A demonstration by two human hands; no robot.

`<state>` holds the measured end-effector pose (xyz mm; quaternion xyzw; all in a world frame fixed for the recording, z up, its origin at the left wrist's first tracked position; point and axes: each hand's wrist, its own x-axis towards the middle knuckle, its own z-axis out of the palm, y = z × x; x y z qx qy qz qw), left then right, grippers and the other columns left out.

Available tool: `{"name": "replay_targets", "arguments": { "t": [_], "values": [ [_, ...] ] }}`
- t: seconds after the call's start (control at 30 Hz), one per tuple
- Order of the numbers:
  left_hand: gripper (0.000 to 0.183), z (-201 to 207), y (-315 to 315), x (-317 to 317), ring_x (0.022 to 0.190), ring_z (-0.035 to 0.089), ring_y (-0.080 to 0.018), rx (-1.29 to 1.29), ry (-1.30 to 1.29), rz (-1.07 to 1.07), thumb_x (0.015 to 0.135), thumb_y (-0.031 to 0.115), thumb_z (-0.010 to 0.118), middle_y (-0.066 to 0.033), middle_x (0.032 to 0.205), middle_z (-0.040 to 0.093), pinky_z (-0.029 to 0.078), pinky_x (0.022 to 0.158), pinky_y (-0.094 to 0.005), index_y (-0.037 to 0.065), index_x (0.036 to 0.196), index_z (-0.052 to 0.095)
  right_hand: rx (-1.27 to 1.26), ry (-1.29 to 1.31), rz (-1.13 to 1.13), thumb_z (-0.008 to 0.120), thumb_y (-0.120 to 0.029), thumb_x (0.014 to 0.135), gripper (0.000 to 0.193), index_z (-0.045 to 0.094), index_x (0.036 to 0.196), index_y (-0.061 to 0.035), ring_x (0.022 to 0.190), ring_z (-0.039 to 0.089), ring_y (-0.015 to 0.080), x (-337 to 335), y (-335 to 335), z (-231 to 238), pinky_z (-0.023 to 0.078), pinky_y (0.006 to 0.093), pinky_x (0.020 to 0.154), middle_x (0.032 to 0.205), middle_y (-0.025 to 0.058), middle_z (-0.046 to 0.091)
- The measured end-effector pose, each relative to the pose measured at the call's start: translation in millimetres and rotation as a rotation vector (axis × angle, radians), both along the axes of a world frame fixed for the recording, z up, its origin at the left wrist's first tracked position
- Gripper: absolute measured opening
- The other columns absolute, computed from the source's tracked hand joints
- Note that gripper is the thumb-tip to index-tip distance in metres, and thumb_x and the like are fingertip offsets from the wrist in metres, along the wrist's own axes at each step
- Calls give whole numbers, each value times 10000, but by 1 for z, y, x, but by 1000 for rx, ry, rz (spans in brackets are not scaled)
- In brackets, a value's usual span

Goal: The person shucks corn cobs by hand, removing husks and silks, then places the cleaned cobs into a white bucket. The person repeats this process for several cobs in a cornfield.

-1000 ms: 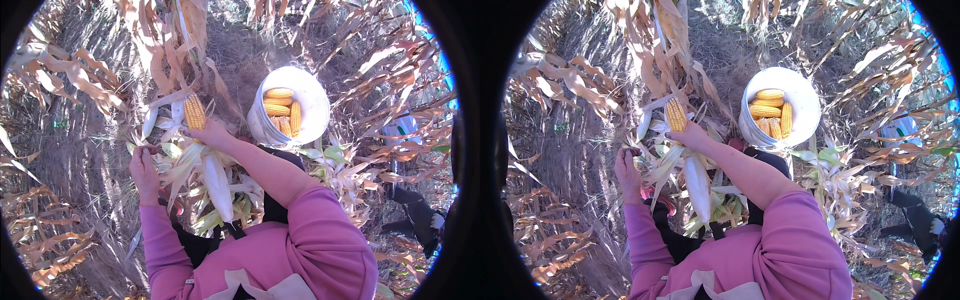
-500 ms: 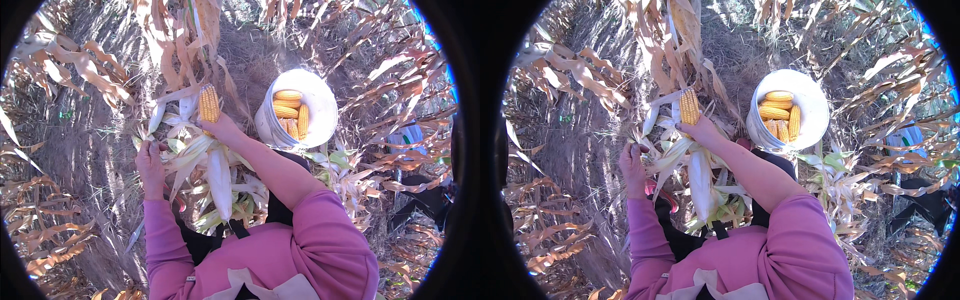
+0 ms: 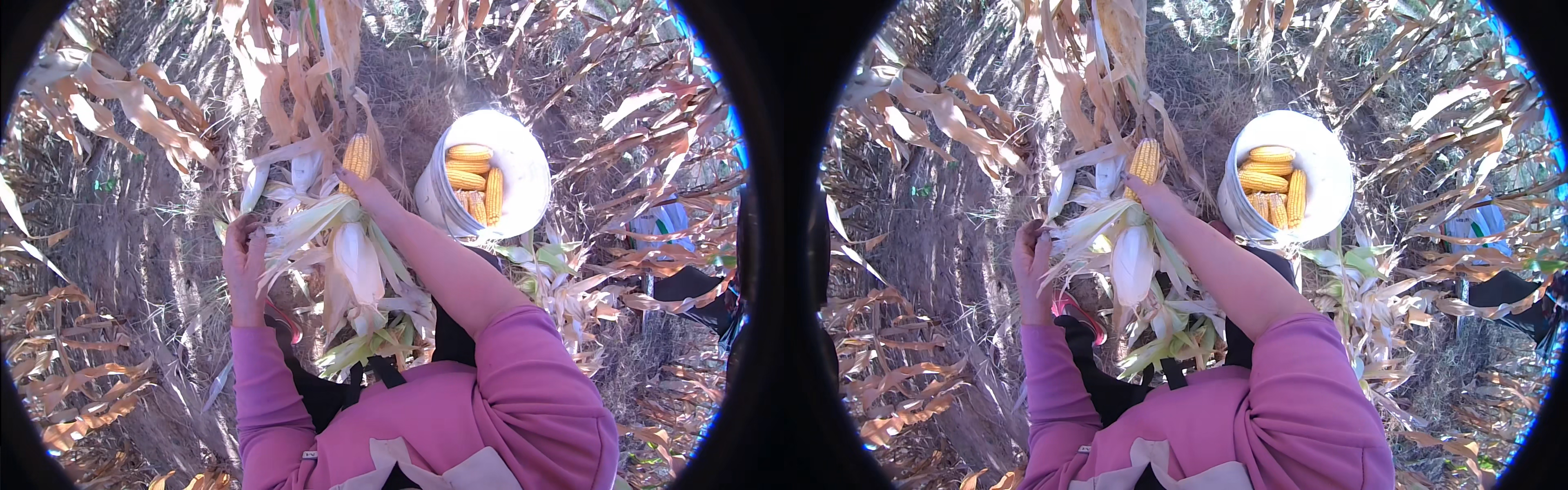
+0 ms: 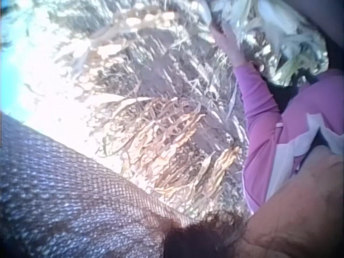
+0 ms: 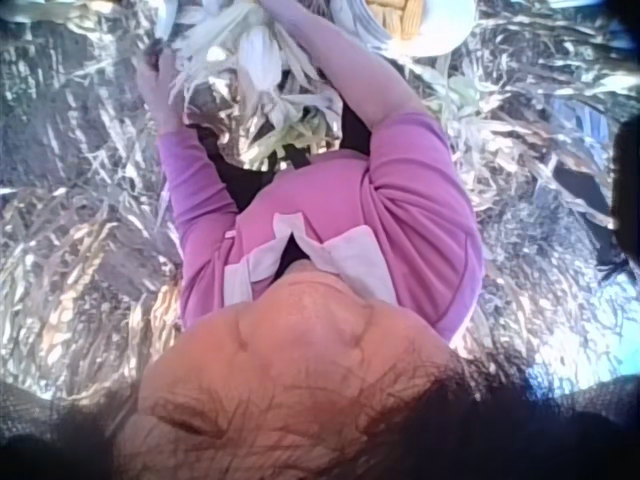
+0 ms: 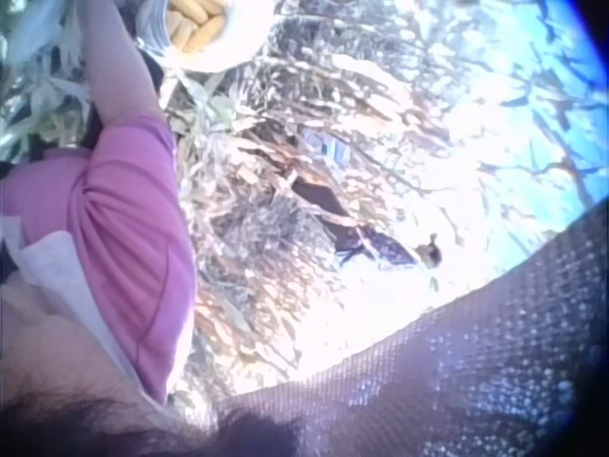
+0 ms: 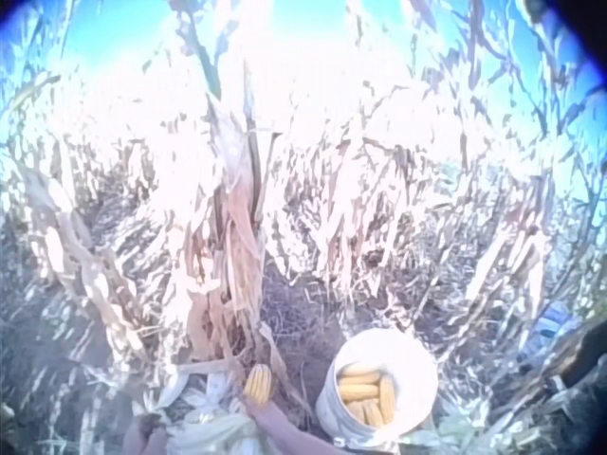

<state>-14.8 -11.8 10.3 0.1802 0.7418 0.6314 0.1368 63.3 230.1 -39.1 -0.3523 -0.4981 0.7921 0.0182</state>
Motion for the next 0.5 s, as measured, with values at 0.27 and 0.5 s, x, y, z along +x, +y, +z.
{"name": "replay_targets", "arguments": {
  "t": [0.27,0.5],
  "values": [
    [391,-8,-10,-10,1124,541,-200,-18,127,87,913,138,617,-125,1192,594,391,1002,-324,-30,1256,535,129,27,15,681,-314,908,447,549,1221,-24,928,582,140,2,-33,-3,475,306,824,1073,51,625],
    [314,5,-3,-1,1104,541,-180,17,131,67,941,125,580,-113,1184,597,398,989,-312,-26,1216,552,64,128,-260,682,-317,902,418,588,1156,1,853,610,171,1,-20,-53,497,326,767,1002,70,650]
  ]
}}
